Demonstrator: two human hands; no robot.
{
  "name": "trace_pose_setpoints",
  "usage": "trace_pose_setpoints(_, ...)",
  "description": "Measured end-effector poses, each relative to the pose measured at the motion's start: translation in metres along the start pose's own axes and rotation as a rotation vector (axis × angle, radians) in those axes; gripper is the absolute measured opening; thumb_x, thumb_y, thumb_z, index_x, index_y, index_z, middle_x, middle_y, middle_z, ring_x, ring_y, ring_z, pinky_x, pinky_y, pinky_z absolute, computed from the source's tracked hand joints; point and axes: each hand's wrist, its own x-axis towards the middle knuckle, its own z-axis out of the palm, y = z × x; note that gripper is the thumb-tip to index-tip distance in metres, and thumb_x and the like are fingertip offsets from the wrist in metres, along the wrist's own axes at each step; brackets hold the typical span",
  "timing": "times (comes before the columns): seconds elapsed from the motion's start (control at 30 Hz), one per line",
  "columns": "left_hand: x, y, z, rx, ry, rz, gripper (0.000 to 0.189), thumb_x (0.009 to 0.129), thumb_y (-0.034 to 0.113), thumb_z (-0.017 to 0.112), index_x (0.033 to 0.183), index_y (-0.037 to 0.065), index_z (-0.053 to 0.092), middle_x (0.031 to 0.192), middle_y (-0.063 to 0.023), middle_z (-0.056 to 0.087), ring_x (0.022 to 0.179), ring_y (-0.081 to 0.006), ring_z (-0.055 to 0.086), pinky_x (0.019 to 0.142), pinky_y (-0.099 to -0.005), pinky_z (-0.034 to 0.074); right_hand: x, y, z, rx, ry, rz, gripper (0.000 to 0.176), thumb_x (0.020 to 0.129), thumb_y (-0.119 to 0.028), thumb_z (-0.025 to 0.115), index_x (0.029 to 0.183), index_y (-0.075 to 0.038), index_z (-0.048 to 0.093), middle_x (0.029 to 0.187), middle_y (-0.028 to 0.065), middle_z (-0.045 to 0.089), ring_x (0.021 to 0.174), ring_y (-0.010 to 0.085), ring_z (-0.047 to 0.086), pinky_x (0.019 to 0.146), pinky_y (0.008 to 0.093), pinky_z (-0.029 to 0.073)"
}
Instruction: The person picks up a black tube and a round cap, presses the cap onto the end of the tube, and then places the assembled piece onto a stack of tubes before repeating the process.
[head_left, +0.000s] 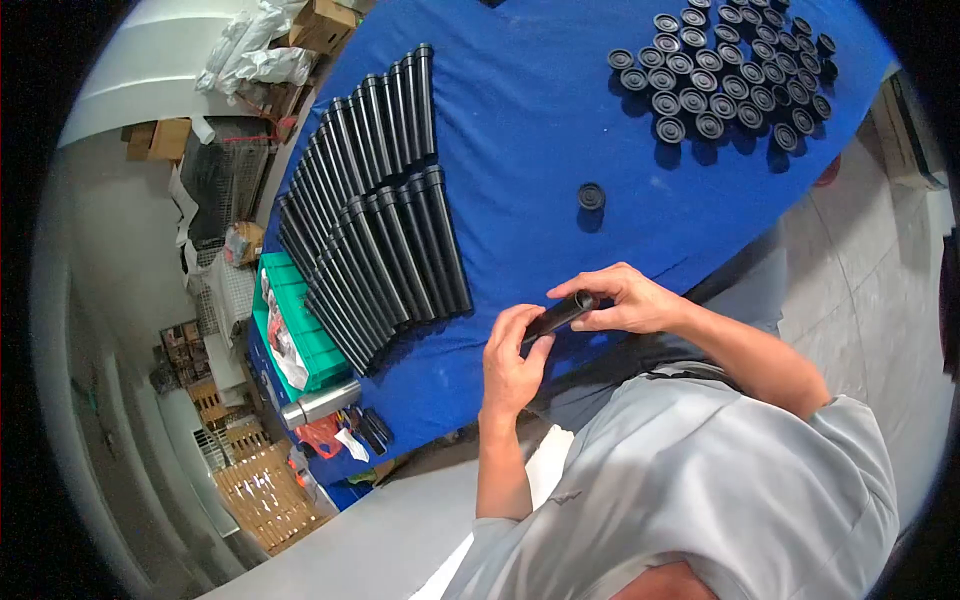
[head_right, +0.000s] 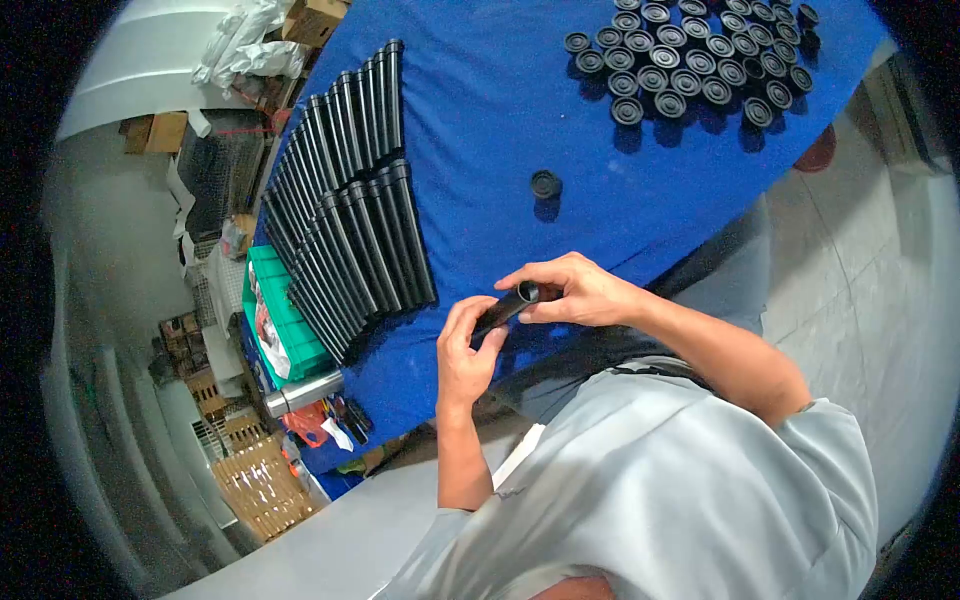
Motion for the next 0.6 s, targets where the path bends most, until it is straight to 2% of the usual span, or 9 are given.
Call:
trace_pose_setpoints(0.07,0.001,0.003,-0.007,0.027,-0.063,0.030,0.035,0.084,0.001,0.072,0.119,-0.002,0.068,0.114,-0.0166,0.066,0.108,-0.0296,0.066,0.097,-0.0372,0.052,-0.001,0.002,0.001,0.013,0.008,-0.020,0.044,0.089,-0.016,0.078,0.132,-0.009,0.069,0.084,0.0025,0.070,0.072,0.0086,0.060,0.066,0.0294,0.049)
trace_pose_setpoints(0.1,0.001,-0.001,-0.009,0.039,-0.107,0.018,0.039,0.086,0.002,0.073,0.125,0.002,0.068,0.119,-0.0150,0.062,0.108,-0.0318,0.064,0.090,-0.0395,0.054,-0.001,0.003,0.001,0.022,0.003,-0.018,0.044,0.089,-0.016,0.078,0.131,-0.008,0.069,0.085,0.0023,0.070,0.072,0.0084,0.060,0.066,0.0292,0.049)
trace_pose_setpoints(0.2,0.004,0.002,-0.014,0.004,-0.170,0.001,0.037,0.088,0.003,0.072,0.125,0.002,0.068,0.115,-0.0147,0.063,0.106,-0.0308,0.065,0.091,-0.0392,0.053,-0.002,0.007,0.001,0.065,0.004,-0.012,0.042,0.089,-0.016,0.078,0.130,-0.008,0.069,0.086,0.0020,0.070,0.073,0.0080,0.061,0.067,0.0285,0.050)
trace_pose_setpoints(0.3,0.005,0.003,-0.016,-0.099,-0.150,-0.061,0.037,0.088,0.004,0.073,0.125,0.002,0.068,0.114,-0.0148,0.065,0.105,-0.0303,0.066,0.090,-0.0393,0.053,-0.002,0.010,0.001,0.114,0.016,-0.004,0.041,0.089,-0.015,0.079,0.128,-0.006,0.070,0.085,0.0019,0.070,0.073,0.0076,0.061,0.067,0.0276,0.050)
trace_pose_setpoints(0.5,0.005,-0.002,-0.007,0.097,-0.042,-0.018,0.037,0.085,0.005,0.076,0.121,0.001,0.068,0.116,-0.0156,0.068,0.106,-0.0286,0.068,0.090,-0.0367,0.053,-0.003,0.006,-0.001,0.076,-0.017,0.016,0.038,0.089,-0.013,0.078,0.125,-0.005,0.070,0.085,0.0019,0.069,0.073,0.0072,0.061,0.068,0.0267,0.051)
trace_pose_setpoints(0.6,0.006,0.000,-0.010,0.057,-0.127,-0.085,0.035,0.085,0.004,0.075,0.119,0.000,0.068,0.112,-0.0167,0.070,0.103,-0.0284,0.070,0.091,-0.0365,0.053,-0.004,0.002,-0.003,0.046,0.003,0.010,0.036,0.089,-0.015,0.079,0.122,-0.005,0.071,0.084,0.0012,0.068,0.074,0.0070,0.061,0.068,0.0269,0.051)
